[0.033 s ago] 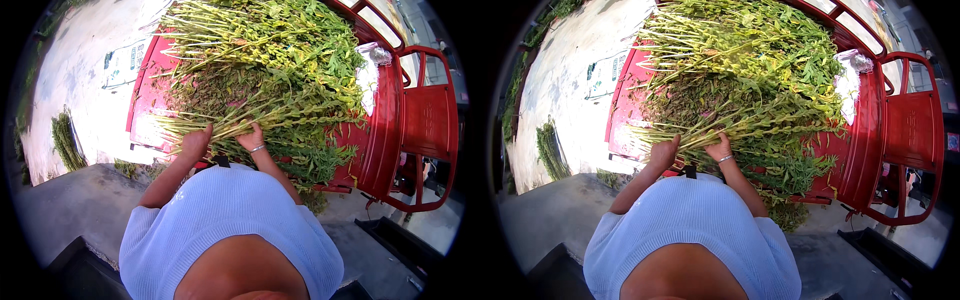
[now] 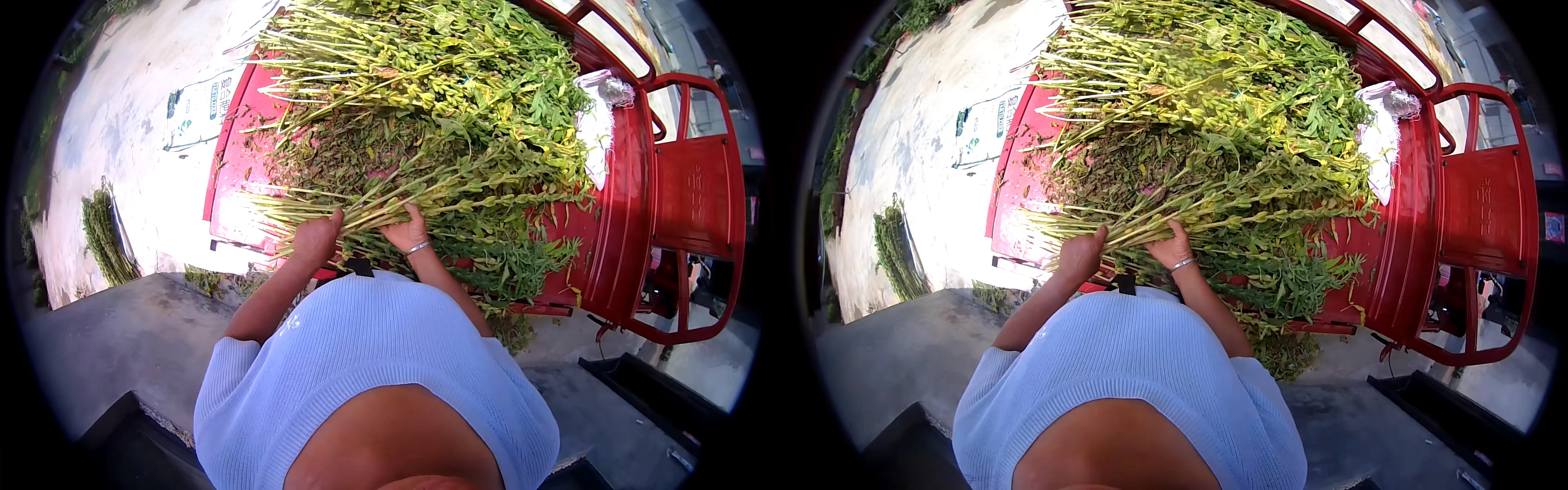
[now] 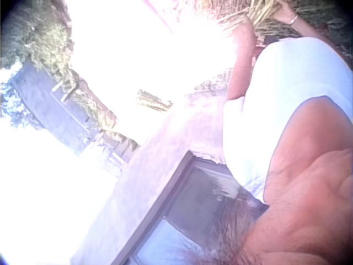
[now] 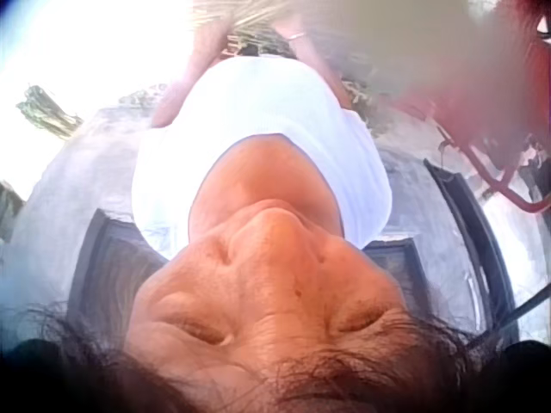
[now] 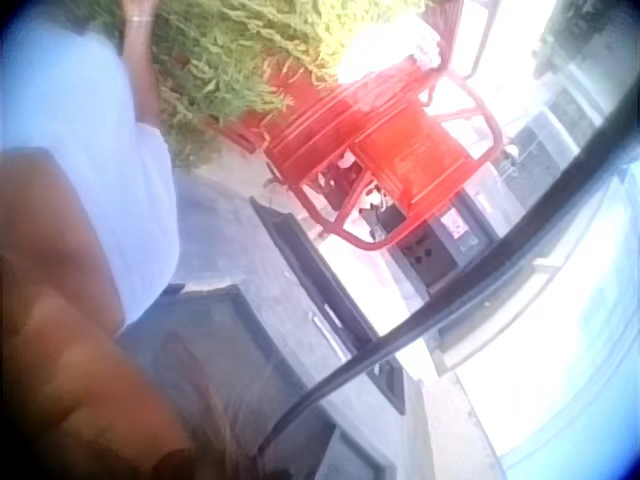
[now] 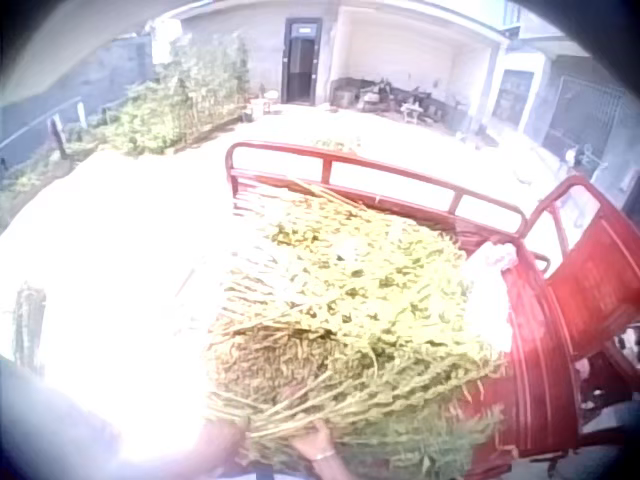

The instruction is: The person stands at the back of a red three-wheeled vehicle and sorts through a large pile of green leafy plants. They repeatedly pick up bunches of stems, separate them, and place them back onto the pile, occasionally discarding small debris. The task involves manual handling and organizing of the plant material within the vehicle's cargo bed.

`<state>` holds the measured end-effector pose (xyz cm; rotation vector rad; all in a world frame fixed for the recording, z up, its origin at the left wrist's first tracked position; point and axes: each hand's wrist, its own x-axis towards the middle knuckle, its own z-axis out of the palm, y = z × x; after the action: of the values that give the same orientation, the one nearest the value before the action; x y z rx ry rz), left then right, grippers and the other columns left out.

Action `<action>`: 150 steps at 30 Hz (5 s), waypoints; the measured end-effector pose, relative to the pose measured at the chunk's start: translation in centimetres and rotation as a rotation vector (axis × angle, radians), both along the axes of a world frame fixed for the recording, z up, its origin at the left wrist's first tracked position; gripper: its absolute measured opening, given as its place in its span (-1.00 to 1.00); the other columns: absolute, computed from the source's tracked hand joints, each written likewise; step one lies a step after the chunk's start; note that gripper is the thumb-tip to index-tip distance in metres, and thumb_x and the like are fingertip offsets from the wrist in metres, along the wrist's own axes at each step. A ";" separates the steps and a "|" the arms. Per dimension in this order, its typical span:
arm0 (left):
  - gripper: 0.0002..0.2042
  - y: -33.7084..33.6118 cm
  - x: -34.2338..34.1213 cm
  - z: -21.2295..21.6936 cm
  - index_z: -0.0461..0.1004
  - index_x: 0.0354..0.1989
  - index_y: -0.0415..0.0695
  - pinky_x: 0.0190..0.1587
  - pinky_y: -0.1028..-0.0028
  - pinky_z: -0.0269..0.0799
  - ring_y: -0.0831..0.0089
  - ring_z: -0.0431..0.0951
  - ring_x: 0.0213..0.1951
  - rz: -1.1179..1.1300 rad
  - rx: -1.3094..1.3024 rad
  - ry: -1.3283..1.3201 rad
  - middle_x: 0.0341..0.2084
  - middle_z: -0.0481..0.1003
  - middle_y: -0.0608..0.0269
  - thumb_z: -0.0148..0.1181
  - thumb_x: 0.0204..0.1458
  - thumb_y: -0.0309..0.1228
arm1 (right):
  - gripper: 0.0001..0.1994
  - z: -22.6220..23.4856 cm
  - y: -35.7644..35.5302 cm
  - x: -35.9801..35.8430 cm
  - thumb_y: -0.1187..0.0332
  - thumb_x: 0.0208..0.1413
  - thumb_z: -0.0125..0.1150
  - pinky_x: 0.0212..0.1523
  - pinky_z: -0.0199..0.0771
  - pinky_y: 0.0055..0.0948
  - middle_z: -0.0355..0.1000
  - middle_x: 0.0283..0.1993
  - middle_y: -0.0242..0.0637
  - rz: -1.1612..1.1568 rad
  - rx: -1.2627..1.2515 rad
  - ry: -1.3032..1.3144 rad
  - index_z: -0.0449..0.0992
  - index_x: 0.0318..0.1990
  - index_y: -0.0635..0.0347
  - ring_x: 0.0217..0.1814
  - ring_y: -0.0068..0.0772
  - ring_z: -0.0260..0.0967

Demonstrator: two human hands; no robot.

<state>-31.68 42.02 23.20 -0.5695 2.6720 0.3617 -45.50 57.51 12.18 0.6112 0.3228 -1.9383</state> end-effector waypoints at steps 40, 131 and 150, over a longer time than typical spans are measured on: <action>-0.87 -1.4 -1.7 18.6 0.35 -0.40 -0.07 -0.47 0.35 0.23 0.36 0.37 -0.53 -0.445 -0.584 0.631 -0.63 0.27 0.31 0.10 -0.16 -0.52 | 0.09 1.0 19.9 -2.5 -0.44 -0.14 -0.14 -0.04 0.33 -0.21 -0.11 0.31 0.20 -0.438 0.250 0.352 -0.36 0.34 0.20 0.22 0.01 0.10; -0.49 -37.6 -40.7 -6.2 0.20 0.17 0.23 -0.16 0.39 0.50 0.24 0.37 -0.02 -0.122 -0.545 0.190 0.18 0.07 0.26 0.08 -0.01 -0.42 | -0.63 3.6 16.8 -4.7 0.06 -0.04 0.15 -0.20 0.37 -0.22 0.44 -0.33 -0.08 1.336 1.495 1.543 0.52 -0.32 0.23 -0.27 -0.16 0.39; -0.91 -25.1 -30.2 12.9 0.42 -0.56 -0.08 -0.22 0.37 0.33 0.37 0.37 -0.25 -0.482 -0.635 0.541 -0.60 0.46 0.34 0.10 -0.12 -0.36 | -0.59 2.5 18.9 -2.2 0.02 -0.09 0.17 -0.26 0.42 -0.19 0.46 -0.42 0.01 1.322 1.388 1.530 0.54 -0.45 0.29 -0.35 -0.03 0.43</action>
<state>-61.86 16.97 36.11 0.0536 3.3127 -0.5684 -47.73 76.43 14.64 -0.4660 2.3283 -0.2274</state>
